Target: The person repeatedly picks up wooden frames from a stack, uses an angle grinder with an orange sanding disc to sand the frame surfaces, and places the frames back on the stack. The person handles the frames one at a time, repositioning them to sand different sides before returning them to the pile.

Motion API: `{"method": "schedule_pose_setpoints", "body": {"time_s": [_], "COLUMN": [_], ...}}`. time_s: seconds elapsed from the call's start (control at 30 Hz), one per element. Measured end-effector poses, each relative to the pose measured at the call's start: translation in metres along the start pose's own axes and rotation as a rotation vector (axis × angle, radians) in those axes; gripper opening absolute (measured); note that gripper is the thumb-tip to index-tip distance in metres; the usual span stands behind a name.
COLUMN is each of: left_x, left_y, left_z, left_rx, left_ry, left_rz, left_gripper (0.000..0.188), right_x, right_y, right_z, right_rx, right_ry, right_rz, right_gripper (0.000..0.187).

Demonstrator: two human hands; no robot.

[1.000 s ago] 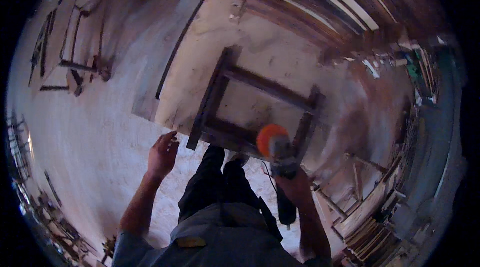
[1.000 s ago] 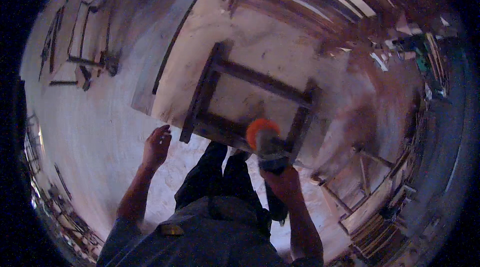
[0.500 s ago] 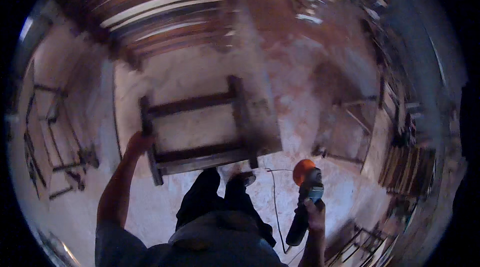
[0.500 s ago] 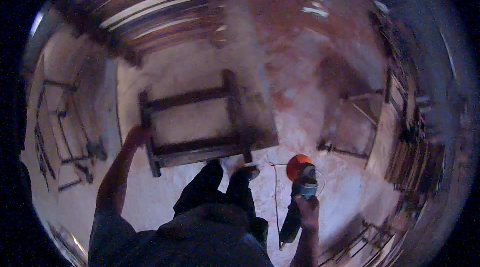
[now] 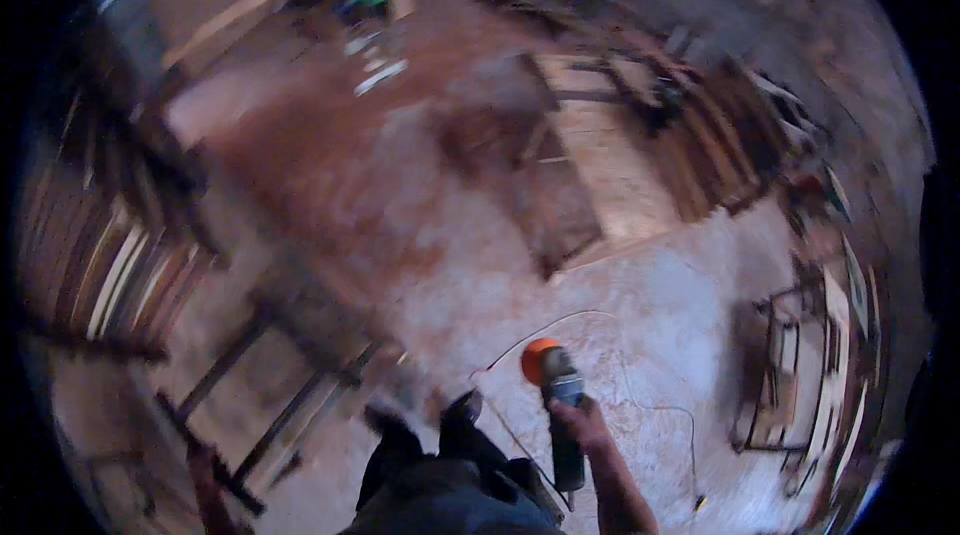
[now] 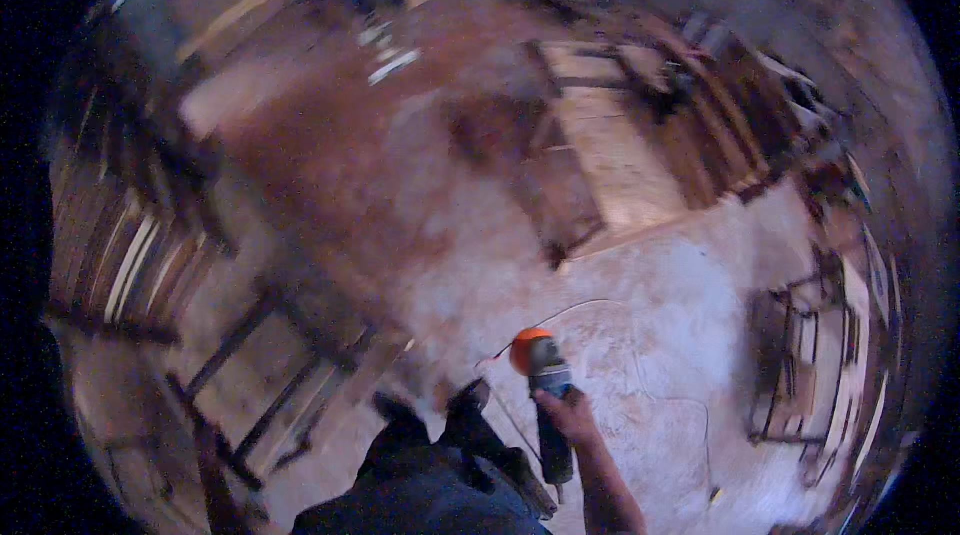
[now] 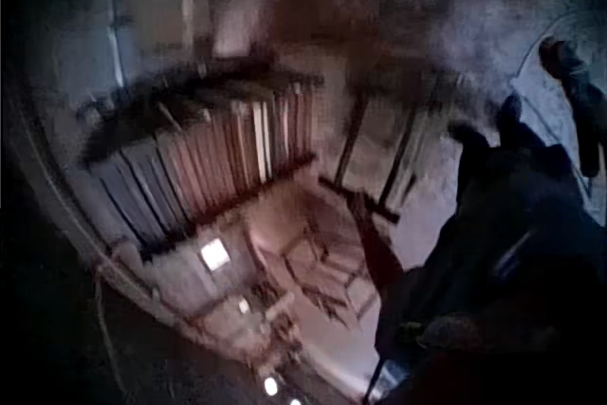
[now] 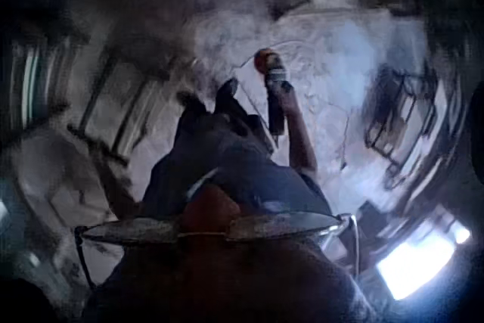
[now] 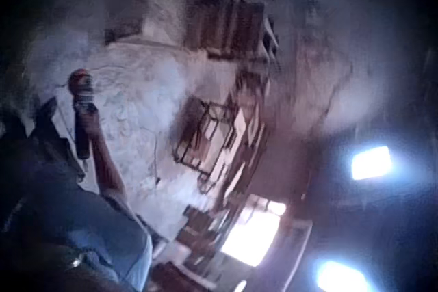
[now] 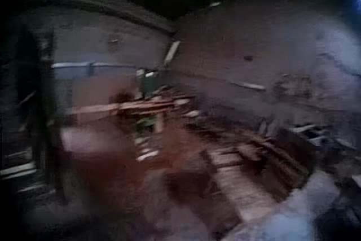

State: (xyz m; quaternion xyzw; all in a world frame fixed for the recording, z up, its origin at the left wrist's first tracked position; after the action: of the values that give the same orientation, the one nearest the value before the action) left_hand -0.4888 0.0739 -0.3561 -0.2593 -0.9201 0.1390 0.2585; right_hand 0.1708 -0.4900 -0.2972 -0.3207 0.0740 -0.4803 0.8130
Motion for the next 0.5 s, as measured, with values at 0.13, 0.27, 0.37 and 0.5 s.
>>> {"method": "schedule_pose_setpoints", "body": {"time_s": [0.13, 0.27, 0.37, 0.5], "left_x": [-0.008, -0.044, -0.127, -0.261], "left_y": [-0.014, 0.001, 0.047, 0.116], "left_z": [0.004, -0.056, -0.127, -0.252], "left_rx": [0.403, 0.212, 0.194, -0.067], "left_ry": [-0.436, -0.42, -0.44, -0.545], "left_rz": [-0.25, -0.254, -0.213, -0.127], "left_gripper": [0.015, 0.016, 0.017, 0.02], "right_x": [0.061, 0.095, 0.139, 0.16], "right_y": [0.007, 0.013, -0.003, -0.015], "right_z": [0.013, -0.014, -0.049, -0.085], "right_rx": [-0.007, -0.045, -0.063, -0.145], "right_ry": [-0.237, -0.225, -0.1, 0.005], "right_rz": [-0.083, -0.102, -0.229, -0.388], "right_gripper": [0.056, 0.056, 0.057, 0.045]}}
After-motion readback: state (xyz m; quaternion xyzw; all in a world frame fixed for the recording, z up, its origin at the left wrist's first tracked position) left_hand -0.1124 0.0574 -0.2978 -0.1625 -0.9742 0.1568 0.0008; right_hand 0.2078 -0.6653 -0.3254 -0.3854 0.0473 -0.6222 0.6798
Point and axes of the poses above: each hand's wrist, its own y-axis towards the middle knuckle, its own x-axis out of the back of the hand, z = x × y, the point moved 9 cm from there along y, towards the middle knuckle, and after that the axes turned 4 degrees about x, right-handed, at the moved point
